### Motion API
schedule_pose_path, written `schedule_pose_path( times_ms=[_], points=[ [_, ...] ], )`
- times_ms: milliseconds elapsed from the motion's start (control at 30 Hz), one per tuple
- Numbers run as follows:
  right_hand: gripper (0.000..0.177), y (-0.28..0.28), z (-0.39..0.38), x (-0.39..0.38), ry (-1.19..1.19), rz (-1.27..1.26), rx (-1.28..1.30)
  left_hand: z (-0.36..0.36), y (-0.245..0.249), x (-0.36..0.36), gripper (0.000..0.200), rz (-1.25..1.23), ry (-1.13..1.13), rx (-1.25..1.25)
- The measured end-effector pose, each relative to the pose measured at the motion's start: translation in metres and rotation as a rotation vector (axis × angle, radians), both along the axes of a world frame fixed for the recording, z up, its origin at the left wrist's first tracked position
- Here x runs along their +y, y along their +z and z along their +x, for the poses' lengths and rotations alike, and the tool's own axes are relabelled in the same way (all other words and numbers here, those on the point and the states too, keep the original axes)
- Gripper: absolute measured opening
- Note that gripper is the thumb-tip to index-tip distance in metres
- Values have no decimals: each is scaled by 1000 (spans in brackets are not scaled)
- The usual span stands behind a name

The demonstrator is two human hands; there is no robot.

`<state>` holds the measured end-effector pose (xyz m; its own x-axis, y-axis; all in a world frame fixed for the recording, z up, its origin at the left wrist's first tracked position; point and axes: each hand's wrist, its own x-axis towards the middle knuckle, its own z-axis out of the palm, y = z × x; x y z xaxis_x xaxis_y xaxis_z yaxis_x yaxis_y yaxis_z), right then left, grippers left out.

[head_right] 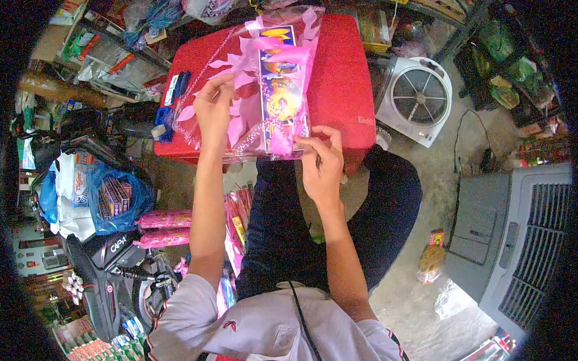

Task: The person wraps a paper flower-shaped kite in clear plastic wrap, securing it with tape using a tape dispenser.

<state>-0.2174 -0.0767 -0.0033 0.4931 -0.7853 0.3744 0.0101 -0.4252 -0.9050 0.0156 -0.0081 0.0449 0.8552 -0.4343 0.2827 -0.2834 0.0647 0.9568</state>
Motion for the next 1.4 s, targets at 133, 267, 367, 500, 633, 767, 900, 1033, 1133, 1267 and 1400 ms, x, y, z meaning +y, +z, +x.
schedule_pose_path(
  times_ms=[133,267,367,500,633,767,900,1033,1133,1267,1400],
  points=[
    [29,3,2,2,3,-7,-11,20,9,-11,61,284,-38,199],
    [31,-1,1,2,14,-9,6,67,8,-65,79,572,-26,132],
    [31,1,0,3,24,10,10,105,-33,-98,86,610,69,-111],
    [31,-1,-1,1,15,-14,-5,97,-20,-106,54,443,79,-160],
    [30,-1,-2,0,11,-31,14,95,-21,-103,28,302,204,-267],
    [28,5,0,2,-6,-59,16,97,-15,-92,27,187,272,-245],
    [28,5,5,4,-19,-134,25,105,-19,-78,27,81,196,-127],
    [28,11,9,9,-10,-147,18,120,-20,-52,27,95,173,-16],
    [27,11,12,6,-31,-255,24,141,-36,-38,28,50,222,26],
    [27,14,11,7,-35,-298,56,129,-8,-8,26,-6,173,150],
    [28,15,13,9,-32,-329,54,129,-10,9,24,-43,182,204]
  ],
)
